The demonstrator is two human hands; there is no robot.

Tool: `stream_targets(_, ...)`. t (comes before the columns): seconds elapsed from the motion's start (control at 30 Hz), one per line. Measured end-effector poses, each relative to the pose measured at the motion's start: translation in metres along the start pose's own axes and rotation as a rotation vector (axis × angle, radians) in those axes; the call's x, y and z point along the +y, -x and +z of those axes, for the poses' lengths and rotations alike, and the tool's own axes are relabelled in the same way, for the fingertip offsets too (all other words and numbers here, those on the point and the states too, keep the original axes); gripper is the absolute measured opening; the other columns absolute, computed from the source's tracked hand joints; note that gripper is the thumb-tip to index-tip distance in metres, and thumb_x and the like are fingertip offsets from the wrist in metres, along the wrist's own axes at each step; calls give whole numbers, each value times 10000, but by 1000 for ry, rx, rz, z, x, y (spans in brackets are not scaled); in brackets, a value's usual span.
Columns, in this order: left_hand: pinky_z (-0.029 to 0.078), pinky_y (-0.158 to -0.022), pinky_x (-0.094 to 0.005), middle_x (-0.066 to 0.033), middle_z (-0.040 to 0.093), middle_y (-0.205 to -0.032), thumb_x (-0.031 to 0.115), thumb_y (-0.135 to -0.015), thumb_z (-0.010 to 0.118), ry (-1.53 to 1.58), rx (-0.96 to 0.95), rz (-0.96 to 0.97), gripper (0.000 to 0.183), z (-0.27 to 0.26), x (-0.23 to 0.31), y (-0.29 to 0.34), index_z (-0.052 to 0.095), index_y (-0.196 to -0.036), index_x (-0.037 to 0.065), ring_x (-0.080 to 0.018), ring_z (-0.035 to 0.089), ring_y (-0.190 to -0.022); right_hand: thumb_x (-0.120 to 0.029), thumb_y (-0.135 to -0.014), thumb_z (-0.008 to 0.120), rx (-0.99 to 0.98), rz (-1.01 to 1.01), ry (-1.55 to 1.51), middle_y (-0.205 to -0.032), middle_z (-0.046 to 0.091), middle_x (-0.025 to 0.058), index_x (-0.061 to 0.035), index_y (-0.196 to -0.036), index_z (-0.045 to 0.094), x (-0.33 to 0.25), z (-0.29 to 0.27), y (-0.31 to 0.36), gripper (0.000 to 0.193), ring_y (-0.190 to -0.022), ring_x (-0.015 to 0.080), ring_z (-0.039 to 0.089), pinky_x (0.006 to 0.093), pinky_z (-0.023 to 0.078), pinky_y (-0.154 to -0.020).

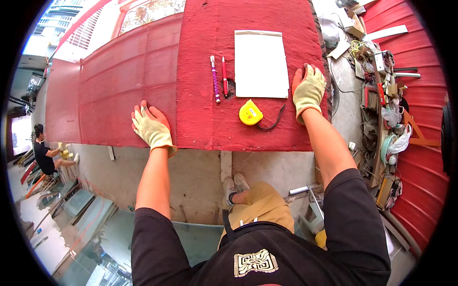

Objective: The person writes notes in a notebook, then uses a measuring tape to measure the length of a large glass pane resting on a red work surface, and then places the notebook and a marker on the table.

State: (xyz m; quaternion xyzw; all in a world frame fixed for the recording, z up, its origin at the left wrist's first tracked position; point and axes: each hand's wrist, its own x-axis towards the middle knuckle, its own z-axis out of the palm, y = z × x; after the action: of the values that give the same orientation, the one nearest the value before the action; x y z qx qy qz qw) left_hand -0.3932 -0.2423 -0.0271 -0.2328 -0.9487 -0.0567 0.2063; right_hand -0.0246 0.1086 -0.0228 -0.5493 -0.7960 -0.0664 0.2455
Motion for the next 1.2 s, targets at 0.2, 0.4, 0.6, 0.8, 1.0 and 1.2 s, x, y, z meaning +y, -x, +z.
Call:
stream_targets(0.2,391,-1235,-577,-130,632,-1574,345,-1104,566,16,-10,-2,429,0,2,0,688,-1478,174,-344,539,-1491,-370,-1052,636,-10,2,0,-1447,675,188,-88,-1357,720,3,-1,-2,424,-1380,383,592,532,402,-1219)
stream_targets(0.4,401,-1222,-579,-133,635,-1566,345,-1102,570,15,10,6,421,3,1,0,690,-1467,173,-350,552,-1476,-377,-1052,633,-8,5,-3,-1448,673,189,-86,-1360,719,3,2,-2,433,-1379,383,593,536,396,-1223)
stream_targets(0.6,411,-1209,-579,-148,636,-1564,340,-1099,572,20,18,20,425,2,0,0,683,-1471,167,-363,561,-1463,-380,-1054,629,-23,13,0,-1456,670,188,-85,-1376,716,1,-2,-2,446,-1383,382,592,541,393,-1226)
stream_targets(0.8,408,-1215,-571,-159,633,-1569,343,-1099,566,26,3,22,435,-1,2,0,672,-1482,166,-373,559,-1465,-381,-1055,629,-25,9,12,-1458,673,189,-79,-1375,716,3,-1,-2,449,-1377,395,594,544,398,-1223)
stream_targets(1.0,396,-1226,-566,-159,625,-1578,348,-1107,545,47,-20,3,445,-5,4,-1,661,-1493,159,-376,545,-1477,-363,-1050,636,-5,1,2,-1423,694,196,-70,-1362,718,0,-5,-2,436,-1375,399,601,540,404,-1219)
stream_targets(1.2,391,-1230,-561,-153,620,-1584,353,-1116,520,39,-35,5,450,-2,3,-1,659,-1494,153,-372,541,-1480,-351,-1043,644,16,0,-1,-1420,695,193,-67,-1340,726,0,-4,-3,419,-1369,384,609,539,405,-1217)
